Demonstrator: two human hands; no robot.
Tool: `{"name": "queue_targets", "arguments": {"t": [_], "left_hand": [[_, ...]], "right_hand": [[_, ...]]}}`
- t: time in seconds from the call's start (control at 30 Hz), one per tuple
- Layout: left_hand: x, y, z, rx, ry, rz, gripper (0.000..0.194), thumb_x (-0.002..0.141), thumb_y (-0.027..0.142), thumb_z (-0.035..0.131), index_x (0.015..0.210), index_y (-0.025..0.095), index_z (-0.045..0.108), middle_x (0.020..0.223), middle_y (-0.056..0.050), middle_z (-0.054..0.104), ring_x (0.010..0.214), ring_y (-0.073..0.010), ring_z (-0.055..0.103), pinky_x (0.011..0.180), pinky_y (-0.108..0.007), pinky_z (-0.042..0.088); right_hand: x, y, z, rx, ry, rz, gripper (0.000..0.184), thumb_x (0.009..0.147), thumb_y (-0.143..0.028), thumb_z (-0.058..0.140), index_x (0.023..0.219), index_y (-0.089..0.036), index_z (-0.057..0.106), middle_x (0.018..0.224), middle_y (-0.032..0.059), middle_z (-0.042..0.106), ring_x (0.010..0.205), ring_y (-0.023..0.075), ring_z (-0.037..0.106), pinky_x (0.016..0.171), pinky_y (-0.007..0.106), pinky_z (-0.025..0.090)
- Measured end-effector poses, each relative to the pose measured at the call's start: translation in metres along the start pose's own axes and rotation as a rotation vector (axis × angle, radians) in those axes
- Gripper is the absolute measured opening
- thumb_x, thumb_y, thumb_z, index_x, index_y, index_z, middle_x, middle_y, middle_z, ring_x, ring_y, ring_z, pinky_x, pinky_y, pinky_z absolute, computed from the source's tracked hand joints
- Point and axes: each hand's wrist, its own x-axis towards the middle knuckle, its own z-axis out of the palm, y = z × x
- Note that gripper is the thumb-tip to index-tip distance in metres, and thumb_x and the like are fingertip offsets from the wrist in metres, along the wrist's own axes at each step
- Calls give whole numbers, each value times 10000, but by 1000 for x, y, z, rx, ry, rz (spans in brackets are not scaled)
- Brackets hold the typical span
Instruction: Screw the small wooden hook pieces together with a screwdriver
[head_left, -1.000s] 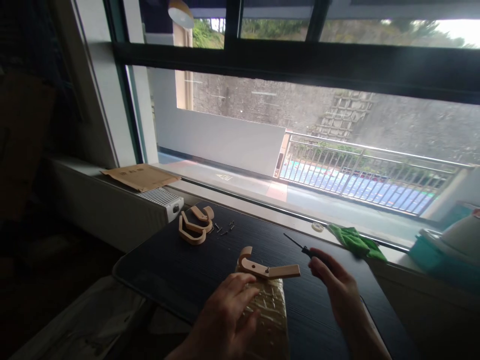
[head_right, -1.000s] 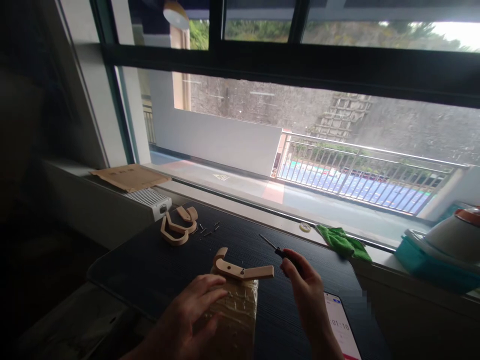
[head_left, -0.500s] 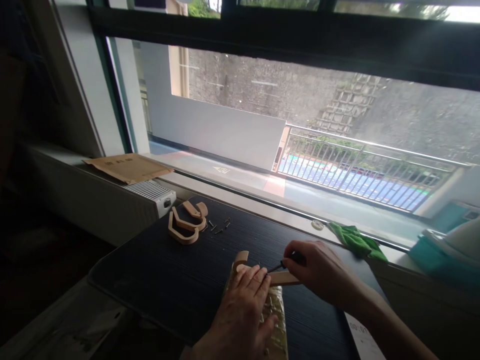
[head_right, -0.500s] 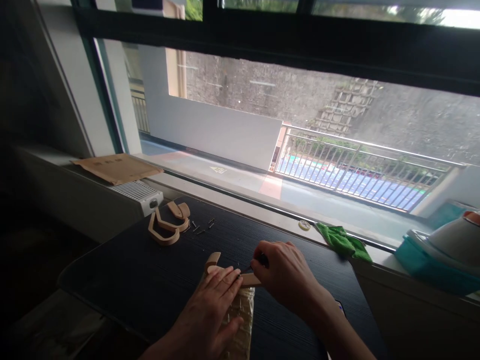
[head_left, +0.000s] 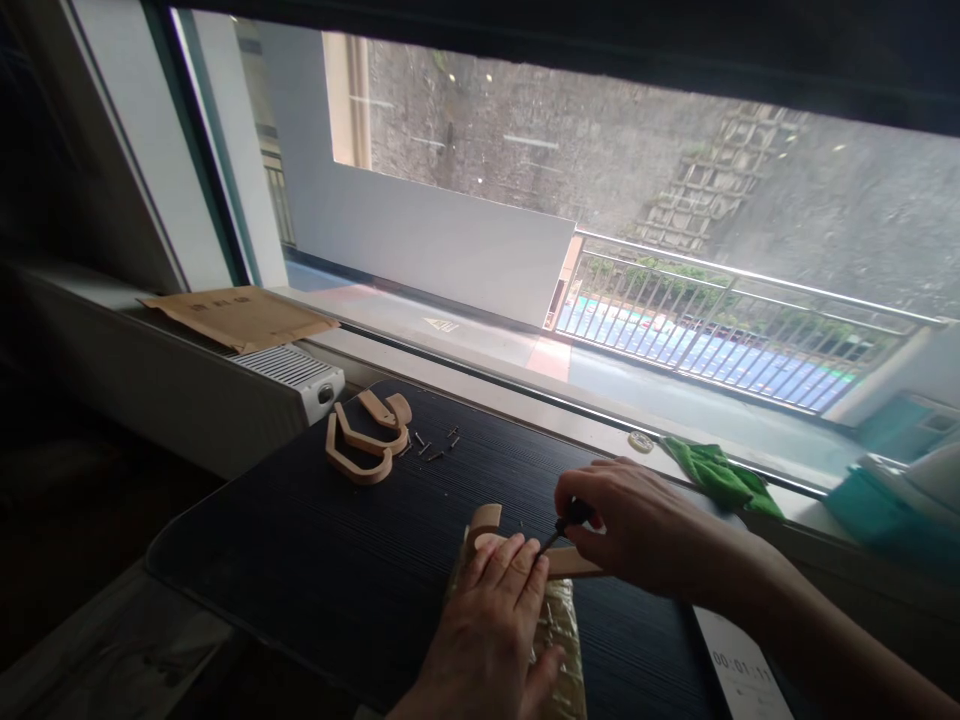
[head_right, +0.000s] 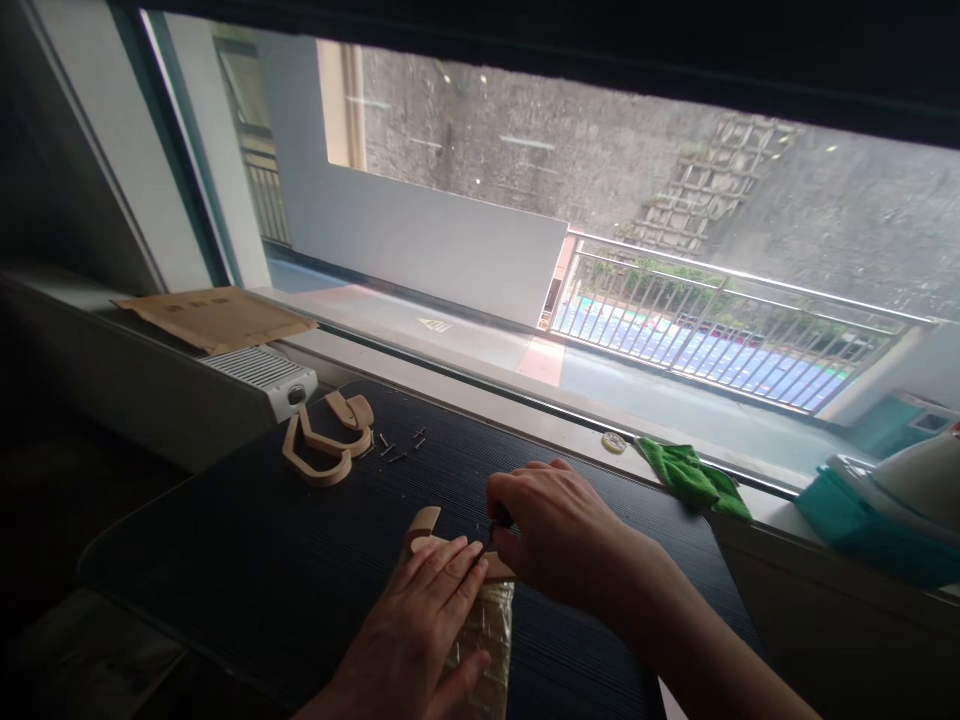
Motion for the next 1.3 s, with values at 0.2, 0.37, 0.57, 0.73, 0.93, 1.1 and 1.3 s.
{"name": "queue_targets", "arguments": {"t": [0.2,0.37,0.57,0.73,0.93,1.1,1.3], "left_hand": [[1,3,-5,-38,-15,-34,632,810,360,595,1370,135,408,1438,-124,378,1324,-314,326,1103,-493,253],[0,2,-4,-77,-6,-60,604,836,395,565,1370,156,415,1447,-103,372,1334,-295,311,1119,-474,221],[-1,3,-4,-95,25,-83,585,875,504,478,1355,171,444,1434,-97,396,1336,-269,311,1126,-455,200],[-2,9,-11,-101,68,-95,562,863,469,497,1330,157,477,1399,-105,444,1316,-266,339,1126,-442,202],[-5,10,-9,-84,152,-79,520,844,450,504,1286,177,525,1326,-101,504,1267,-272,398,1106,-443,235],[-6,11,-7,-50,159,-72,517,837,431,491,1271,154,539,1301,-108,520,1240,-271,420,1096,-421,246],[-6,14,-10,-32,159,-59,498,838,399,482,1272,161,537,1272,-107,539,1222,-267,438,1091,-427,243]], "right_hand": [[14,-2,-1,-59,-30,72,99,788,-302,556,746,-232,612,690,-2,644,580,132,517,525,259,265],[13,0,-7,-88,-46,98,199,791,-353,532,933,-229,596,705,7,653,578,144,520,531,267,272],[-3,-1,-8,57,9,23,140,816,-228,486,890,-218,605,815,9,670,687,130,552,603,237,345],[-5,-4,7,7,105,135,234,893,-328,410,906,-181,592,835,57,674,699,153,564,605,258,346],[1,-7,17,-51,188,181,180,864,-287,482,984,-193,579,862,29,659,729,154,573,621,270,372],[2,-18,20,-81,207,199,270,907,-377,498,1032,-154,583,930,35,625,811,160,596,747,357,475],[5,-26,16,-118,189,218,273,904,-352,525,1083,-155,584,1043,57,619,895,178,607,791,391,499]]}}
